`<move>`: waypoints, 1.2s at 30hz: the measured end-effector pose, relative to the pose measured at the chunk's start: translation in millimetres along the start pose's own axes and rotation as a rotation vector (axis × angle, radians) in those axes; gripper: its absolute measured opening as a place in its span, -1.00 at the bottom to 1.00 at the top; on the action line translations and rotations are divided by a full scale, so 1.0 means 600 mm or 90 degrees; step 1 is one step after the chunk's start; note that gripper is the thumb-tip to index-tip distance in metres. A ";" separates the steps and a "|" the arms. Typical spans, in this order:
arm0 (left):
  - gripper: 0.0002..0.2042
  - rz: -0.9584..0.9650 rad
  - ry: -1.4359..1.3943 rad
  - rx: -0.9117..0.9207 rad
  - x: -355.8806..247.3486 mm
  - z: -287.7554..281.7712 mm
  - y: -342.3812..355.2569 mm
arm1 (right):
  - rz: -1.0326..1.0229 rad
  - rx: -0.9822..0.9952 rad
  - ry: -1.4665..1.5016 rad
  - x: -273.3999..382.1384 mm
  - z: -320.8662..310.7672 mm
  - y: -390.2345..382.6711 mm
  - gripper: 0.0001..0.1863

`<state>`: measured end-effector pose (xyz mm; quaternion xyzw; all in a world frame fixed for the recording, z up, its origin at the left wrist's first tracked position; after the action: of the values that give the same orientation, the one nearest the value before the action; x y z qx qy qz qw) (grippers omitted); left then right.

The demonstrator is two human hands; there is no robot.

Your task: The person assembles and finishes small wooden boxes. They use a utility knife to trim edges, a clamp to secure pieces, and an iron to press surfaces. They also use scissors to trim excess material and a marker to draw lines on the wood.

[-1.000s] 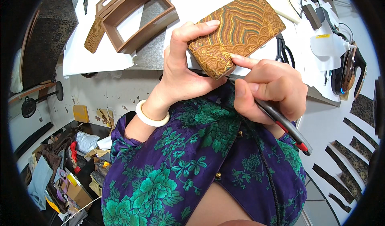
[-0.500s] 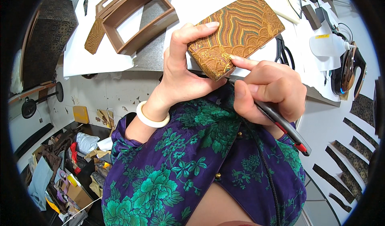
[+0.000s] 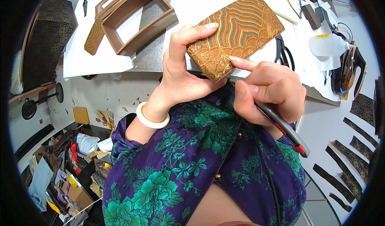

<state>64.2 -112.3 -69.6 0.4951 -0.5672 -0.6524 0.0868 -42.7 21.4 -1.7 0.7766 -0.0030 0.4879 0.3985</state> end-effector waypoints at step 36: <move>-0.18 0.008 0.013 0.002 -0.004 -0.001 0.004 | 0.004 0.001 0.015 0.003 0.001 0.001 -0.66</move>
<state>64.5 -111.9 -66.2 0.4984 -0.5703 -0.6458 0.0965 -42.0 21.1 -0.1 0.7709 -0.0006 0.4986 0.3964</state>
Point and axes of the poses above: each hand's wrist, its own y-axis towards the middle knuckle, its own z-axis out of the palm, x = y × z, the point moved 1 cm from there along y, towards the middle knuckle, and after that the axes turned 10 degrees about z, right-handed, at the moved point
